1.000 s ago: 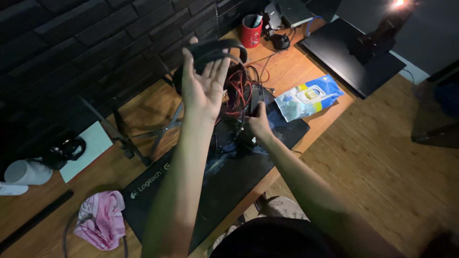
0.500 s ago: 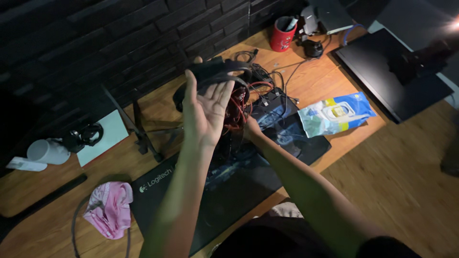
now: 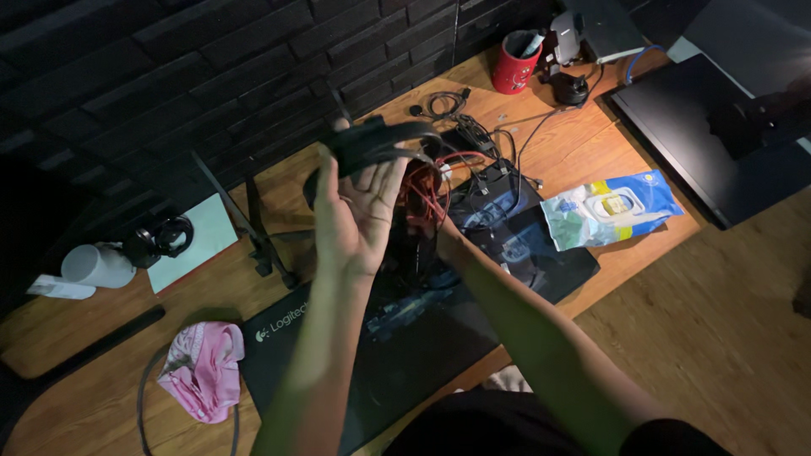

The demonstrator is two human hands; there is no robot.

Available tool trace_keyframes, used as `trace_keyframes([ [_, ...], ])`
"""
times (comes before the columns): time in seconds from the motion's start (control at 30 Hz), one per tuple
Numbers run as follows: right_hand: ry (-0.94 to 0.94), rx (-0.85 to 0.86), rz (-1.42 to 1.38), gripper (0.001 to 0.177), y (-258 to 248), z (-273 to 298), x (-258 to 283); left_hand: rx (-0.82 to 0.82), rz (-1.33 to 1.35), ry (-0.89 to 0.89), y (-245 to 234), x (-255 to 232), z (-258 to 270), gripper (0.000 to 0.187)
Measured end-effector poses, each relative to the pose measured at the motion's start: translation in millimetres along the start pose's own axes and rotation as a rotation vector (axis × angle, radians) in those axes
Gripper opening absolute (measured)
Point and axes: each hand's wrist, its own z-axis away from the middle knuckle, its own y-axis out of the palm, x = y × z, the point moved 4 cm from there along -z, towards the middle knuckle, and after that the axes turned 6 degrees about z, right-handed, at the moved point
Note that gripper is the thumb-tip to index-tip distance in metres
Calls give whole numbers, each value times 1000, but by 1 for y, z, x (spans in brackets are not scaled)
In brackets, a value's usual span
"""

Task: The person clears a cluttered desk by moving cables, a headset, and a red cup aside. They then use a small brush to sweep the mousepad and surrounding desk surface, and finally wipe the area with a cloth.

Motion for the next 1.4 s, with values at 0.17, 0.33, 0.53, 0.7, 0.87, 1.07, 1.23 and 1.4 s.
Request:
trace_keyframes([
  [0.17,261,-112,144,48,32,9,48,52,54,2,12,-4,2,49],
  [0.33,285,-468,144,48,64,30,149,146,73,12,18,-11,-3,45],
  [0.53,130,-612,111,23,109,61,302,151,185,-5,12,-11,-9,40],
  [0.7,-130,-559,321,40,161,96,377,208,201,-2,13,0,-13,37],
  [0.87,-223,-549,485,29,178,132,405,194,182,-87,21,14,-15,40],
  [1.07,-85,-598,812,29,128,151,363,136,44,-133,27,34,-4,52],
  [1.23,145,-571,1380,39,73,136,292,95,-111,-69,15,32,10,64],
  [1.4,138,-513,1830,69,63,119,214,4,-109,-52,-4,17,23,64],
])
